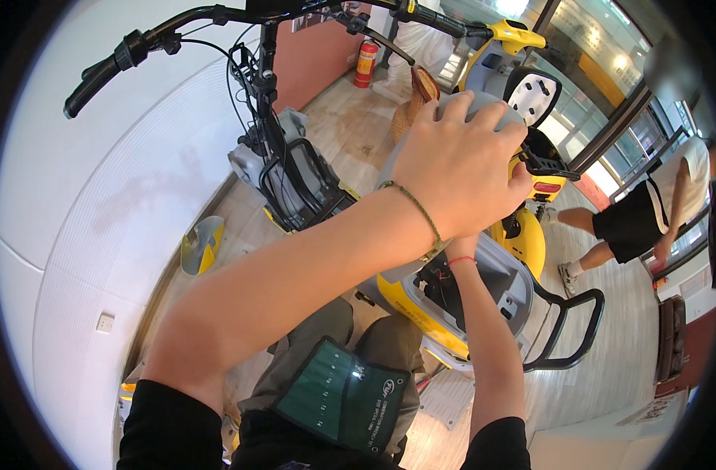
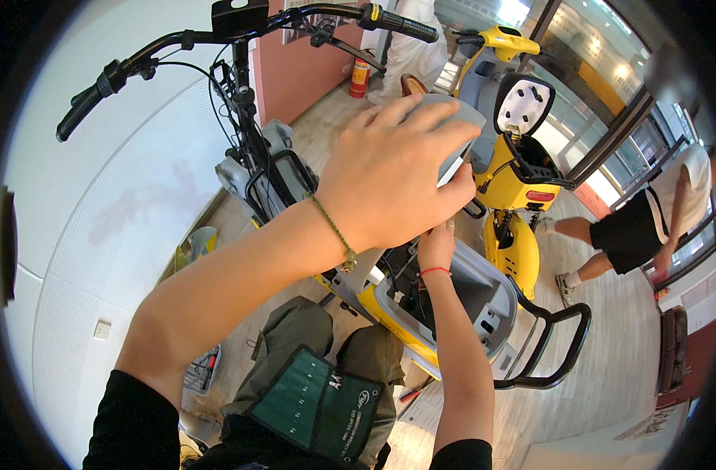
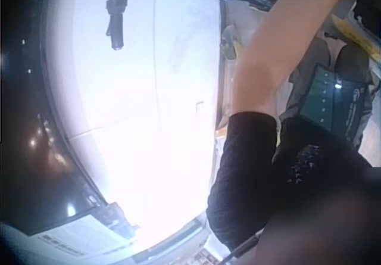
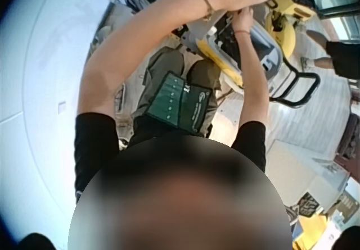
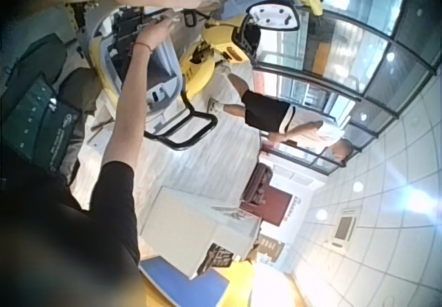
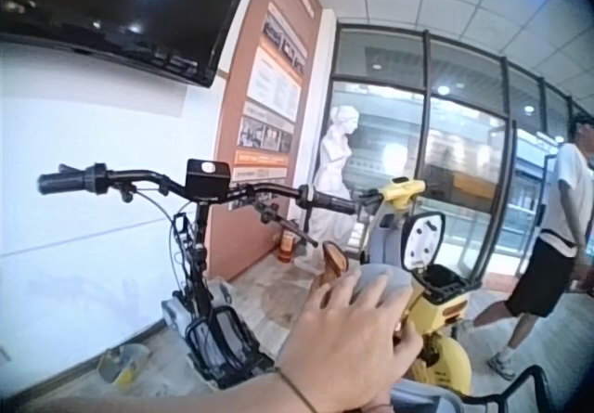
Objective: Using a wrench to tighten or loosen components inside a motorcycle storage compartment.
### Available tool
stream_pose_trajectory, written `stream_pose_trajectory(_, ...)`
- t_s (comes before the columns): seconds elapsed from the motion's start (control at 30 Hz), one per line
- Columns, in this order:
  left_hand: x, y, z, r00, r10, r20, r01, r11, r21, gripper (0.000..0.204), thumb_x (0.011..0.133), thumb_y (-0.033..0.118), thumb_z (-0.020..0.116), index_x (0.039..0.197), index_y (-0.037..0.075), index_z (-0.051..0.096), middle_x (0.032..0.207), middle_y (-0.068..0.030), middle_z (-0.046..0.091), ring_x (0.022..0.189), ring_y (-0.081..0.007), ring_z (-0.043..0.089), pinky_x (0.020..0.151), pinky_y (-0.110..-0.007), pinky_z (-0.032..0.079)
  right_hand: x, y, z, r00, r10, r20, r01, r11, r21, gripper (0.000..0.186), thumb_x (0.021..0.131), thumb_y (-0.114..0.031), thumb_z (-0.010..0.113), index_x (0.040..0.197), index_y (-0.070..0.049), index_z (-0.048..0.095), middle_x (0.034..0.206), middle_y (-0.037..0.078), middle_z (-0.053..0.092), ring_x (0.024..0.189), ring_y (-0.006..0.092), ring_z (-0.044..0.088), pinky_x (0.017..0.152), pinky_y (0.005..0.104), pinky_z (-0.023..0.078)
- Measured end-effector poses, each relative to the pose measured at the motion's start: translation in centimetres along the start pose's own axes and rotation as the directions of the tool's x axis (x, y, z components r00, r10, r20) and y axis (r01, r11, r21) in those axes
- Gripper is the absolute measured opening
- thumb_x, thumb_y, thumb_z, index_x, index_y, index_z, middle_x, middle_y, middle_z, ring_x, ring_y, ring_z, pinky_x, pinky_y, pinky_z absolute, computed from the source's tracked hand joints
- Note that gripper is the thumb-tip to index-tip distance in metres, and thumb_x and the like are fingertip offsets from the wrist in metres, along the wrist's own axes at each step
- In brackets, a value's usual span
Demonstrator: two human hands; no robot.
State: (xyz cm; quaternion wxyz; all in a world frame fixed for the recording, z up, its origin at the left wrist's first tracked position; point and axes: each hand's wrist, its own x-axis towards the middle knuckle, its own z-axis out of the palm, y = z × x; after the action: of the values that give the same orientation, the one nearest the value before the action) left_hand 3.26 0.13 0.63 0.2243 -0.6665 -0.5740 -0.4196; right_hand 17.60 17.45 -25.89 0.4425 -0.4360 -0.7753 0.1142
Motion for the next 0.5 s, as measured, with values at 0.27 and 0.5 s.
stream_pose_trajectory(0.27,0.1,0.1,0.4,0.999,0.015,-0.036,-0.014,1.0,0.02,0.038,0.087,0.033,0.061,0.12,0.016,0.067,0.133,-0.0075,0.063,0.126,-0.0322,0.056,0.101,-0.048,0.047,1.1,2.2,0.6,0.98,0.171,-0.102,-0.171,0.985,0.009,0.036,0.083,-0.011,0.076,0.11,0.005,0.058,0.104,0.02,0.066,0.092,0.0294,0.064,0.077,0.0393,0.053)
stream_pose_trajectory(0.5,-0.1,-0.3,0.6,0.999,0.005,-0.04,-0.006,1.0,-0.014,0.037,0.087,0.032,0.061,0.12,0.016,0.068,0.132,-0.0074,0.063,0.126,-0.0312,0.056,0.102,-0.048,0.046,2.2,-1.1,-2.6,0.836,0.529,0.146,-0.451,0.511,0.732,0.039,0.088,-0.006,0.073,0.12,0.003,0.051,0.093,0.007,0.063,0.086,0.0125,0.06,0.067,0.0263,0.051)
